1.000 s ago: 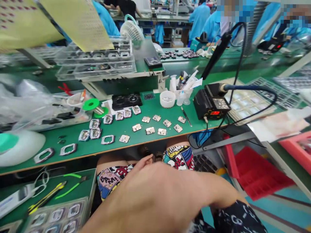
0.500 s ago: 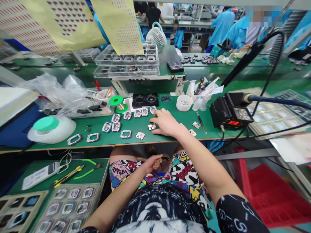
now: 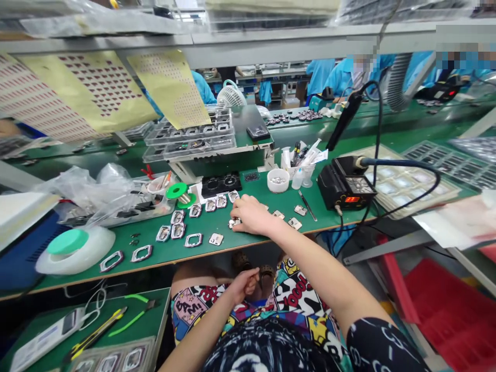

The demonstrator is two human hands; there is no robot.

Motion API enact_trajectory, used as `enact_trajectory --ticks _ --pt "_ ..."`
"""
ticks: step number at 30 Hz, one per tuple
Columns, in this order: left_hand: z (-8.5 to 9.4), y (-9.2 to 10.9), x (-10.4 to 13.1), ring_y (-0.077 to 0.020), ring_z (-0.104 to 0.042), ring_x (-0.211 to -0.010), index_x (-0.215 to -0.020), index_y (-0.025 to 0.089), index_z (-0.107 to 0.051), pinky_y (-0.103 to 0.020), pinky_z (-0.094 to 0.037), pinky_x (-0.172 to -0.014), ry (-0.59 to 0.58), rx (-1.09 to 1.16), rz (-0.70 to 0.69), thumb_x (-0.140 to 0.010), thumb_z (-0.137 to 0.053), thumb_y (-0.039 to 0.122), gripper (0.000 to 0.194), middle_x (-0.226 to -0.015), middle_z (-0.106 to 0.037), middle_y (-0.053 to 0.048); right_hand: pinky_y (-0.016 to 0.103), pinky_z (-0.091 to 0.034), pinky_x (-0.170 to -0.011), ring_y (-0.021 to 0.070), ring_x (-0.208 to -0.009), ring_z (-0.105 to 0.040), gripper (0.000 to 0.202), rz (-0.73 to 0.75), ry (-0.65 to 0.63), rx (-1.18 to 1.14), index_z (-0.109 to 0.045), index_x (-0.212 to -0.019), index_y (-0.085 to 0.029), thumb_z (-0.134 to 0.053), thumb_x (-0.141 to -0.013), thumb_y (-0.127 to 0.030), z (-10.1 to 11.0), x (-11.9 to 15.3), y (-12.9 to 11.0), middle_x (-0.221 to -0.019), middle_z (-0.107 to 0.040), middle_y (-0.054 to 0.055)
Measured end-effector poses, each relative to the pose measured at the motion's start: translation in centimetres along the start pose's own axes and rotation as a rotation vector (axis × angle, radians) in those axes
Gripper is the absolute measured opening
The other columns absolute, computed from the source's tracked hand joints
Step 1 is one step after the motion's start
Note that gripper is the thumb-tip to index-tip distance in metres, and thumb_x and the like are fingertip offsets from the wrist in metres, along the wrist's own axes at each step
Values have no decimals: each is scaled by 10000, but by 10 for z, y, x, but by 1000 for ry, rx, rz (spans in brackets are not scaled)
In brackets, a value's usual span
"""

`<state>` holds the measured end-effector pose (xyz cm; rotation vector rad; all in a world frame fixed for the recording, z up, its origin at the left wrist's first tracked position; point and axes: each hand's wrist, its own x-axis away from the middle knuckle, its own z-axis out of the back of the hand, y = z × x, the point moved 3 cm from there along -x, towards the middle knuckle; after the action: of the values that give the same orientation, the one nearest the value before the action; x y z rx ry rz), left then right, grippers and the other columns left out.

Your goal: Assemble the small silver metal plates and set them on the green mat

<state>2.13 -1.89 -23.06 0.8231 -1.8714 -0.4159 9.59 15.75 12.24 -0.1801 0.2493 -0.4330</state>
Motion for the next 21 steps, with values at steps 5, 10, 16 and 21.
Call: enact_trajectory --ticks 5,10,16,21 --pt "2 -4 1 -57 -295 -383 -773 152 -624 -232 -123 -433 27 5 -17 -795 -812 613 498 -470 -391 84 385 -382 -903 283 -1097 -523 301 3 -13 13 -768 -1005 -180 -880 -848 -411 -3 -1 1 -1079 -679 86" --pt "8 -8 -2 -65 -336 -381 -796 136 -656 -220 -144 -417 70 15 -26 -794 -827 598 493 -480 -434 68 390 -385 -866 293 -1063 -546 279 17 -6 39 -755 -950 -166 -851 -857 -412 -6 0 1 -1023 -687 99" --pt "5 -9 5 -58 -333 -382 -812 137 -656 -195 -178 -407 99 5 11 -771 -852 602 507 -500 -436 70 391 -405 -808 301 -1004 -592 254 40 0 71 -766 -909 -189 -810 -865 -436 -6 -2 -1 -986 -720 88" --pt "3 -6 14 -54 -334 -383 -799 161 -620 -174 -221 -398 105 -63 86 -738 -869 637 541 -488 -368 91 391 -425 -788 299 -966 -654 232 122 -20 76 -753 -916 -177 -728 -937 -407 -5 -5 0 -997 -752 86"
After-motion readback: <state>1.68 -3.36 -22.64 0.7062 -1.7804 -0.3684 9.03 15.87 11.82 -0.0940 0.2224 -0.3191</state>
